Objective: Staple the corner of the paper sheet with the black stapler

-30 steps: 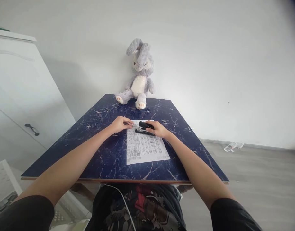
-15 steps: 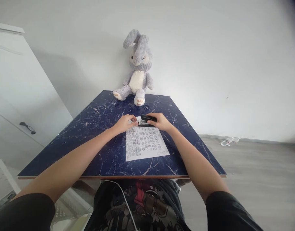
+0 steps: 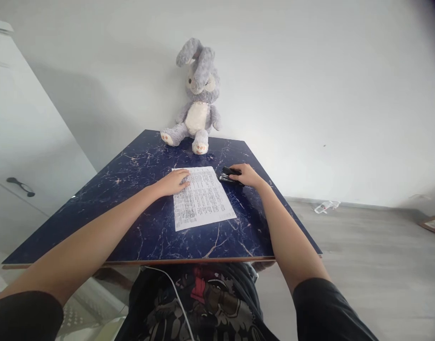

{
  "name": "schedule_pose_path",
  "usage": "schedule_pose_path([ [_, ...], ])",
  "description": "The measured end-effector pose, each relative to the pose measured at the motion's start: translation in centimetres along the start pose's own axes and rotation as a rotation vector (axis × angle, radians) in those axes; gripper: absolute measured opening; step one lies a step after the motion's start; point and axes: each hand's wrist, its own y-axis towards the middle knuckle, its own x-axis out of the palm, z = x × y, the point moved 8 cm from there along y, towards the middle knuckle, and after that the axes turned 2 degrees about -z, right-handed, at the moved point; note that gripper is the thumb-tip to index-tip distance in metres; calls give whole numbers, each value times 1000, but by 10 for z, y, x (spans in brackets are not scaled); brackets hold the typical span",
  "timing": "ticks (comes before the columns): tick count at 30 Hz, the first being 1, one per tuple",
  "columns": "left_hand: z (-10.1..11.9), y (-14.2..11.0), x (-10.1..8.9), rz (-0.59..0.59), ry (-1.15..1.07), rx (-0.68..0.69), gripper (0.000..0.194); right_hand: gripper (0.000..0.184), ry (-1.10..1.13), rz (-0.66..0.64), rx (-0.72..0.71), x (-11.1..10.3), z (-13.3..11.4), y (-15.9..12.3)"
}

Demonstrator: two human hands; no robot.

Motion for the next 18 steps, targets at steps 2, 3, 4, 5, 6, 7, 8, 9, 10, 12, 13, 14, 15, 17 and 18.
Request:
schedule_pose_path([
  [2,2,-1,0,7,11,3,55,33,51,-70,-48,3,-8,-2],
  [3,3,-1,-1,14,11,0,55,34,76,-100,-75,4,-11,-3],
  [4,4,-1,-1,21,9,-4,55,34,101,-127,-100,5,-15,-4],
  [5,4,-1,-2,25,5,-9,54,34,125,-151,-120,5,-17,-6],
  [6,4,-1,-2,29,1,-13,54,34,144,-172,-136,6,-19,-7],
  [7,4,-1,-2,30,1,-15,54,33,160,-186,-147,7,-20,-8],
  [8,3,-1,-2,31,4,-17,54,33,170,-195,-154,7,-20,-9],
  [9,2,-1,-3,30,8,-19,54,33,175,-199,-158,7,-21,-9],
  [10,2,-1,-3,29,8,-20,54,33,176,-202,-162,7,-21,-10],
  [12,1,-1,-3,29,-3,-22,53,34,177,-220,-173,8,-22,-10],
  [13,1,-1,-3,27,-10,-24,53,34,178,-238,-181,9,-23,-11],
  [14,2,-1,-3,22,-14,-27,54,34,178,-257,-192,10,-25,-11],
  [15,2,-1,-3,13,-15,-30,55,35,179,-272,-204,10,-29,-12],
  [17,3,-1,-2,-5,-16,-38,57,37,199,-263,-220,10,-37,-12],
  [18,3,-1,-2,-12,-17,-40,57,37,216,-220,-219,7,-41,-11],
])
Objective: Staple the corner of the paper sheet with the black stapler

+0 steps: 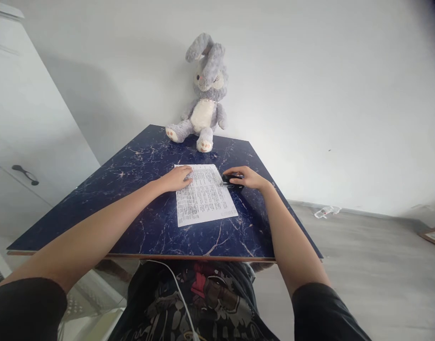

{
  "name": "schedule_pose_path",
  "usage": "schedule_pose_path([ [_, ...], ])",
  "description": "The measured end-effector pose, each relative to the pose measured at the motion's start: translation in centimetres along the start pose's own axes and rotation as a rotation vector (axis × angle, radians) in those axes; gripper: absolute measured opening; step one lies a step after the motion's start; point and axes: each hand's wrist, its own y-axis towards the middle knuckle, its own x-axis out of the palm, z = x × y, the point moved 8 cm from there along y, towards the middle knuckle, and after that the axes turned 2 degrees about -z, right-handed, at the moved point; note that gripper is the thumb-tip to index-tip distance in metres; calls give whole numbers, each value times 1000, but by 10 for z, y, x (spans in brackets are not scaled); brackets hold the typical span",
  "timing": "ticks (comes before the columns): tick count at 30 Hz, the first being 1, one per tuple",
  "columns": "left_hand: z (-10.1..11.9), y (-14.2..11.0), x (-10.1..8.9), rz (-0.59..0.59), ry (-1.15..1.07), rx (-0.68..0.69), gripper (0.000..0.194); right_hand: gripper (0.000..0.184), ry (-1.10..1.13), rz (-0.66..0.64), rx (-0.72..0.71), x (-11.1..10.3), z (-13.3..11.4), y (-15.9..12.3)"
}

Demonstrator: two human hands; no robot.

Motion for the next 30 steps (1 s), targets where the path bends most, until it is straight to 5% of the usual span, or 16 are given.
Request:
schedule_pose_path([
  [4,1,0,-1,-4,-1,2,54,44,6,280,9,-6,-16,7],
  [10,0,0,-4,10,-23,-2,52,52,-189,424,-5,8,-30,18],
  [21,2,2,-1,17,8,13,52,34,-683,176,102,77,-19,39],
  [23,2,1,-2,10,11,7,52,36,-588,204,88,67,-19,38],
  [27,2,0,-3,9,-14,-1,52,54,-195,343,70,16,-11,22],
  [30,1,0,-4,11,-36,-11,53,49,-159,118,11,6,-5,12],
])
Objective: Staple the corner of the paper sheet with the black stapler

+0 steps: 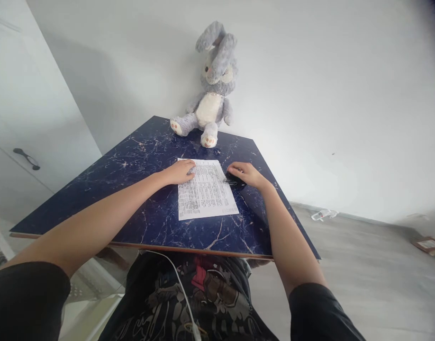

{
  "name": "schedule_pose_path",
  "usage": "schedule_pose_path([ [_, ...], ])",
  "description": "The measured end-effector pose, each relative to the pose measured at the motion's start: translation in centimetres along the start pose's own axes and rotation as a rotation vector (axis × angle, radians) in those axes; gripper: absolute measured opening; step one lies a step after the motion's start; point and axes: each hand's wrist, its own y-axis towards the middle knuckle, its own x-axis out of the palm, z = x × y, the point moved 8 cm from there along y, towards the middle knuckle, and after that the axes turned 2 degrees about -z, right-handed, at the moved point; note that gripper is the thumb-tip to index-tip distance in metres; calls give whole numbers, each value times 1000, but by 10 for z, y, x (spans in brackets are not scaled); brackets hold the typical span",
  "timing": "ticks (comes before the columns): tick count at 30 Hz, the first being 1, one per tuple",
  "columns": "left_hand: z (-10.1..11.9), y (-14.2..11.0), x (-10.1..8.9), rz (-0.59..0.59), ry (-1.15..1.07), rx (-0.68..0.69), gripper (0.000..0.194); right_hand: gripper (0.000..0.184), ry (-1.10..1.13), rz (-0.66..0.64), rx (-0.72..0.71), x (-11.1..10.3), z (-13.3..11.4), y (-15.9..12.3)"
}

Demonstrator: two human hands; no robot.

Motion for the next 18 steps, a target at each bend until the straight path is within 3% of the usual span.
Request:
schedule_pose_path([
  [2,-1,0,1,-11,5,-2,54,42,-64,-139,-33,4,4,-5],
  [3,-1,0,1,-13,11,0,54,41,-99,-135,-16,3,8,-6],
  [5,-1,1,2,-11,25,9,54,39,-154,-7,79,-6,17,-6],
  [8,-1,1,3,-10,45,23,54,38,-193,293,271,-27,24,-9],
  [12,-1,2,6,-30,62,23,55,37,-280,563,423,-44,11,-19],
  [15,-1,2,5,-22,44,22,53,40,-266,598,411,-43,-3,-18],
  [18,-2,1,5,-23,31,21,51,41,-202,539,375,-31,-10,-11],
])
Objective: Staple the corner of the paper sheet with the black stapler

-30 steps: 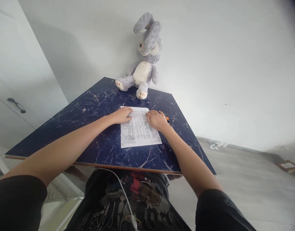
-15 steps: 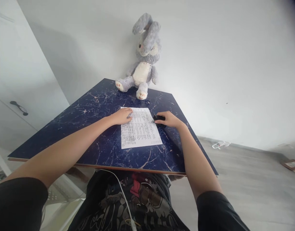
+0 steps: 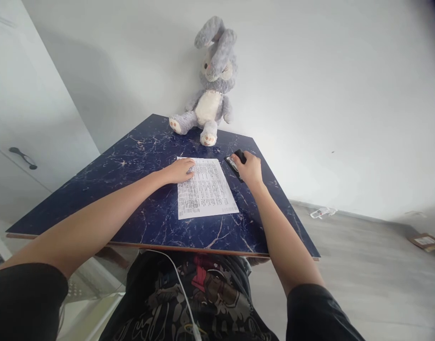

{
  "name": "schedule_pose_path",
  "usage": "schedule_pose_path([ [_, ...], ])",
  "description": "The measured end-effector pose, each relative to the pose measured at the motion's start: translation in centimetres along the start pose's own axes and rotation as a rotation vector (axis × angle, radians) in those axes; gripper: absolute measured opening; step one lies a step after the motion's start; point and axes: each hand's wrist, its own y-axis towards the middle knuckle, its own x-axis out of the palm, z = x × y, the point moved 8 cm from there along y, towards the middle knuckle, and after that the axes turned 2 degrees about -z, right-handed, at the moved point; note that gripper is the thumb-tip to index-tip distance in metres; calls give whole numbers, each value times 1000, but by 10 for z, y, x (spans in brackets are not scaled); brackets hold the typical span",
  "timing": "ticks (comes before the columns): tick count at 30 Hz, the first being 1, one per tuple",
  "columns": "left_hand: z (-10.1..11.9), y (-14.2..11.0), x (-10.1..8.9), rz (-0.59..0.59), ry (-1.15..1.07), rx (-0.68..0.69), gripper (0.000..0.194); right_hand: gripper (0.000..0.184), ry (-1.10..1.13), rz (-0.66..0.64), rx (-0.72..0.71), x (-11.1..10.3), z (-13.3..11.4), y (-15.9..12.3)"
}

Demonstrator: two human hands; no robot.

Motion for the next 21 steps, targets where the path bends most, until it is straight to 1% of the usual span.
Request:
schedule_pose_path([
  [2,0,0,0,-10,-3,-1,51,41,18,-70,-38,13,-8,-3],
  [6,4,-1,0,-10,-14,6,51,41,34,-229,-196,44,-32,-16],
  [9,9,-1,0,-8,-26,41,49,41,15,-318,-272,61,-49,-26],
  [11,12,-1,0,-12,-63,69,47,37,-24,-399,-260,72,-56,-32],
  [13,12,-1,-3,19,-125,75,47,32,-73,-463,-195,79,-57,-35],
  [15,10,-1,-8,85,-179,71,47,26,-112,-491,-123,78,-54,-40],
  [17,10,-1,-11,147,-204,84,46,24,-128,-494,-89,70,-51,-49],
  [19,12,-1,-12,190,-220,111,43,25,-123,-502,-73,56,-42,-62],
  [21,13,0,-10,222,-241,133,39,28,-105,-505,-41,39,-27,-77],
])
